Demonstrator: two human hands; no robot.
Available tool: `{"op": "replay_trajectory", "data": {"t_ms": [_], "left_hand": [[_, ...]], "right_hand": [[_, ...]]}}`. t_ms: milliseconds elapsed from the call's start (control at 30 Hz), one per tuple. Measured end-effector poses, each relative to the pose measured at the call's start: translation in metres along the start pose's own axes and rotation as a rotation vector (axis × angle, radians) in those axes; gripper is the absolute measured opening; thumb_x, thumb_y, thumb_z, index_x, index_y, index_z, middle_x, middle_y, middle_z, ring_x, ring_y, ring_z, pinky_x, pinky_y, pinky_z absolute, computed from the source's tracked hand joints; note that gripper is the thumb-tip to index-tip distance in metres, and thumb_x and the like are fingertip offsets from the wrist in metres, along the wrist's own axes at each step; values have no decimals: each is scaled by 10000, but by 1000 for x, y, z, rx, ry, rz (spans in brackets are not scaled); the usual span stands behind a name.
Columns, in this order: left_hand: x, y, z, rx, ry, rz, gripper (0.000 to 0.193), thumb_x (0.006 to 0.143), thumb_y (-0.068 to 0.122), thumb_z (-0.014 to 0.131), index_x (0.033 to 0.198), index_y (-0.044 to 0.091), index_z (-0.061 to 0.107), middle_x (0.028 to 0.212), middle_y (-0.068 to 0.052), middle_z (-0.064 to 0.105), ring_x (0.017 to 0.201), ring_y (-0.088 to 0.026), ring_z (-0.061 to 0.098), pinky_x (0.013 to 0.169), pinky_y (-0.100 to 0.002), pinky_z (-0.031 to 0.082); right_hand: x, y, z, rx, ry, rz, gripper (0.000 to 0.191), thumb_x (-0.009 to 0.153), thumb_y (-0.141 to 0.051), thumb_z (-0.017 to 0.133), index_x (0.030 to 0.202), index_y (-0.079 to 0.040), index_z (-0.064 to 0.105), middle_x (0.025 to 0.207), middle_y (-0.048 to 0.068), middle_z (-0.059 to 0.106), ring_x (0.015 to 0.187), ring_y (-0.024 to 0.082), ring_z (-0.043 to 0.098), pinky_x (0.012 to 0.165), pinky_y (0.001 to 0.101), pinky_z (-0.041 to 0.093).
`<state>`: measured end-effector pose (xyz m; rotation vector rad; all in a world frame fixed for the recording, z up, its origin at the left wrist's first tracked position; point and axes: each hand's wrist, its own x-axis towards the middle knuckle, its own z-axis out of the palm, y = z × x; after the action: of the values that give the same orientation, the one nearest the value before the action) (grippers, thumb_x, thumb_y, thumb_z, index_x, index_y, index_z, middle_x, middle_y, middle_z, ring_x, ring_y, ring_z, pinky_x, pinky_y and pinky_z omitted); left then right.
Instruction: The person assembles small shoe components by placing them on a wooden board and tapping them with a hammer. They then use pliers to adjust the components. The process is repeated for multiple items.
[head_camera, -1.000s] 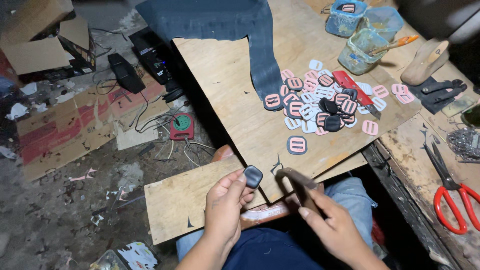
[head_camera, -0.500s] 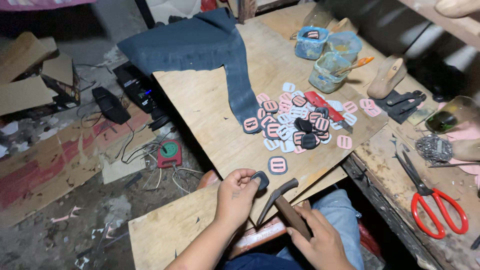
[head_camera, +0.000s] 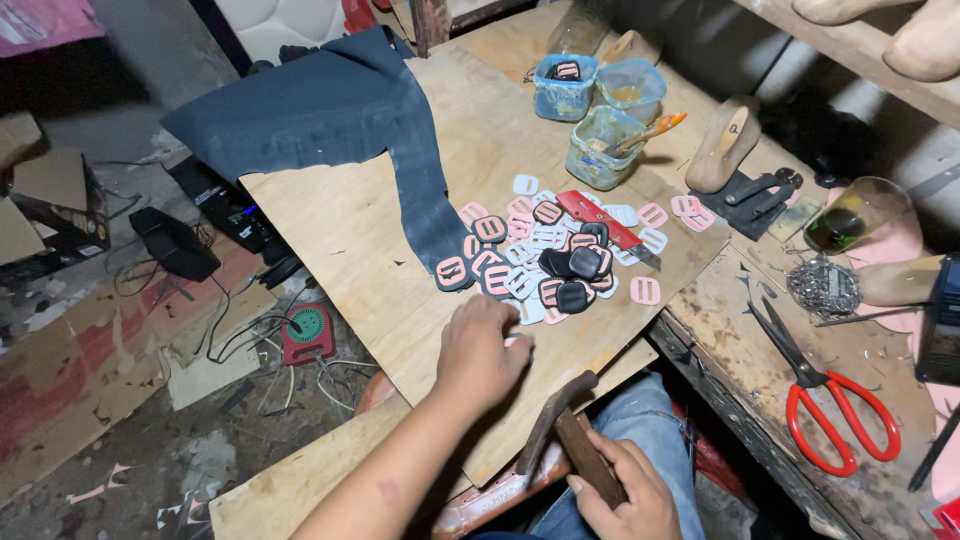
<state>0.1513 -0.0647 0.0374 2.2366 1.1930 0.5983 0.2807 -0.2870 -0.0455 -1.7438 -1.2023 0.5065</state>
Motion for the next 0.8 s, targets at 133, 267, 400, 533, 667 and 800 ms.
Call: {"op": "replay_trajectory", "data": {"t_ms": [133, 267, 400, 533, 667, 800], "left_hand": [[-42, -2, -4, 115, 94, 274, 524, 736, 205, 777, 1214, 31, 658, 1334, -232, 568, 1250, -419, 465, 1017, -553, 320], [-59, -7, -3, 117, 129, 317, 461, 825, 198, 740, 1245, 34, 645, 1345, -190, 597, 1294, -394, 465, 1061, -593, 262], [-77, -23, -7, 69, 171, 257, 415, 838, 156, 725, 1228, 48, 635, 1208, -126, 665, 1227, -327, 590, 1078, -554, 341], [-87, -47, -13, -202, 298, -74, 344, 890, 117, 728, 1213, 38, 638, 1044, -121, 710, 941, -260, 661, 828, -364, 533], [-73, -86, -27, -690, 445, -367, 296, 888, 93, 716, 1142, -10, 603, 920, -74, 737, 772, -114, 678, 690, -255, 549], [-60, -112, -40, -883, 498, -570, 216, 924, 104, 670, 1107, 8, 605, 858, -44, 706, 683, -93, 614, 586, -258, 494]], "right_hand": [[9, -6, -1, 102, -2, 6, 548, 746, -103, 799, 1263, -1, 651, 1044, 103, 727, 916, 197, 745, 800, 294, 553], [16, -16, 1, -48, 0, 12, 552, 724, -132, 822, 1244, -26, 670, 971, 105, 722, 888, 190, 736, 804, 295, 554], [18, -21, 2, -7, -19, -30, 538, 744, -131, 815, 1248, -16, 665, 1015, 79, 716, 907, 163, 724, 819, 282, 543], [21, -27, 0, 284, -244, 120, 639, 742, -80, 849, 1344, -20, 644, 1143, 75, 595, 923, 144, 617, 734, 265, 503], [39, -41, -7, 434, -423, 59, 381, 785, 3, 792, 1161, 34, 737, 1327, 64, 540, 1044, 144, 569, 775, 251, 477], [78, -63, 4, 590, -502, 354, 192, 853, 28, 661, 998, 108, 759, 1341, 102, 627, 1177, 171, 621, 945, 264, 505]]}}
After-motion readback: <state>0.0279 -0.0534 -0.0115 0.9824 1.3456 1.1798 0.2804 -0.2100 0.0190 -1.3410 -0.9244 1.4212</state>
